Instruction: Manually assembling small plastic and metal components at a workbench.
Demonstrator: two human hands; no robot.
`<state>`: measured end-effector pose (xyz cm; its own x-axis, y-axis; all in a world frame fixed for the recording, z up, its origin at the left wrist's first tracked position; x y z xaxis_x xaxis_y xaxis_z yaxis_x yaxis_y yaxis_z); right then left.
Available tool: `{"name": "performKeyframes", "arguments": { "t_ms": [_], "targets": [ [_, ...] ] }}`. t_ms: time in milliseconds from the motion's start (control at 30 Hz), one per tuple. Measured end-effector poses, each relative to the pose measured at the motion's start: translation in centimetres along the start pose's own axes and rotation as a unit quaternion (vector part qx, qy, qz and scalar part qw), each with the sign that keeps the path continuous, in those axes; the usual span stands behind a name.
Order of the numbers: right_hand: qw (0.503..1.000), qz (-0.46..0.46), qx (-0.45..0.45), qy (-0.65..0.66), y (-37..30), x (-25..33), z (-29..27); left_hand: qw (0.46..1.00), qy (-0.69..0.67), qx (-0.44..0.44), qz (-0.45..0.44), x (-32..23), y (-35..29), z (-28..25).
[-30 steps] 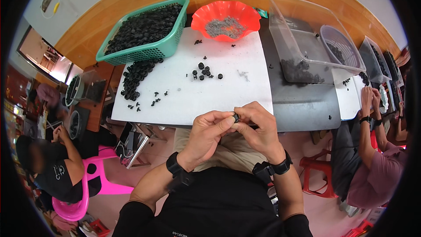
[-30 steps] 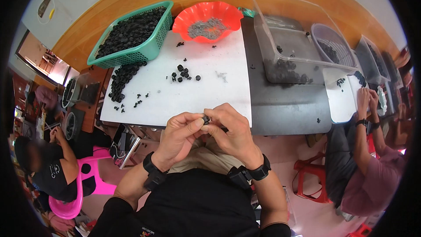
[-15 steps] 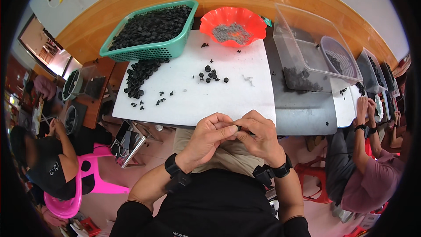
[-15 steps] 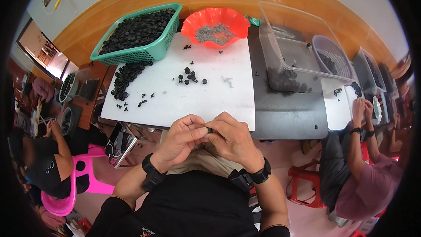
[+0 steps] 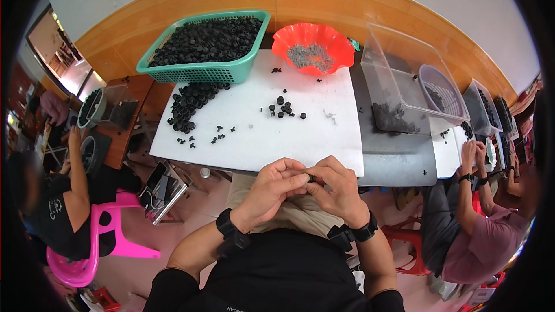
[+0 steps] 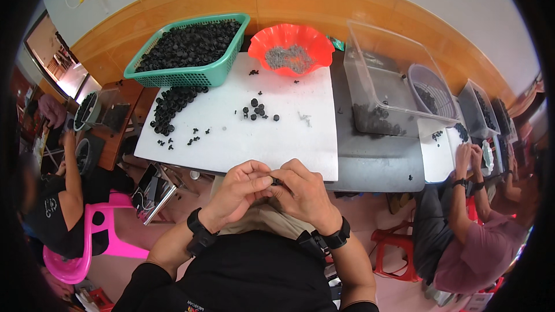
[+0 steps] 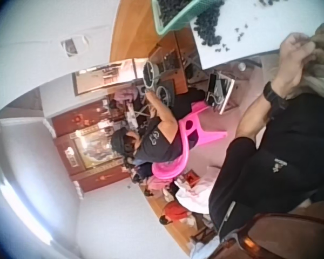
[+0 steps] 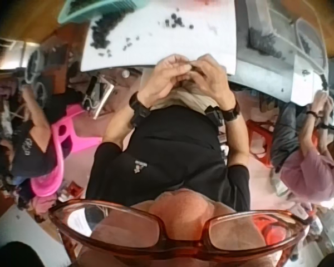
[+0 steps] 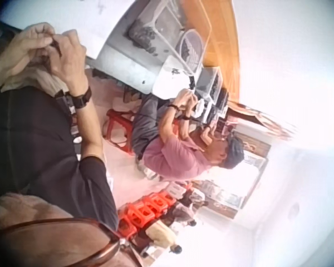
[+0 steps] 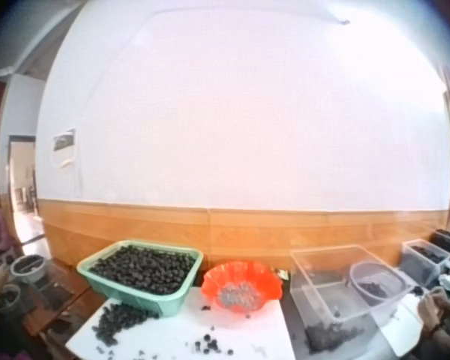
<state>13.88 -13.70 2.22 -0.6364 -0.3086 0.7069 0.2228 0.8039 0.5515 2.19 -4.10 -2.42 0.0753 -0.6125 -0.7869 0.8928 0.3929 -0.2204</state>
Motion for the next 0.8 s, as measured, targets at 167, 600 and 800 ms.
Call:
{"name": "performKeyframes", "arguments": {
  "t_ms": [167,600,800],
  "targets": [
    [1.0,0.002,0.015,-0.014,0.0,0.3,0.5,1.0,-0.005,0.012,0.0,0.1,-0.2,-0.5],
    [0.999,0.033,0.021,0.036,1.8,0.6,1.2,0.999,-0.005,0.011,0.047,-0.1,-1.0,-2.4],
    [0.99,0.108,0.075,0.054,4.2,0.8,1.9,0.995,0.035,-0.009,0.097,-0.6,-1.6,-3.8]
  ]
}}
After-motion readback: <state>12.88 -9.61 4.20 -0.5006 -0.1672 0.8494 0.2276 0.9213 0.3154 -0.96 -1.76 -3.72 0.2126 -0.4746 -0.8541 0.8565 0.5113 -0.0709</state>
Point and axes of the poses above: each hand's wrist, its own y-axis towards the middle knuckle, its own z-axis out of the palm, x = y × z, the point moved 5 cm from there along y, towards the middle knuckle, and after that the axes turned 7 degrees about y, right-handed, at the moved point
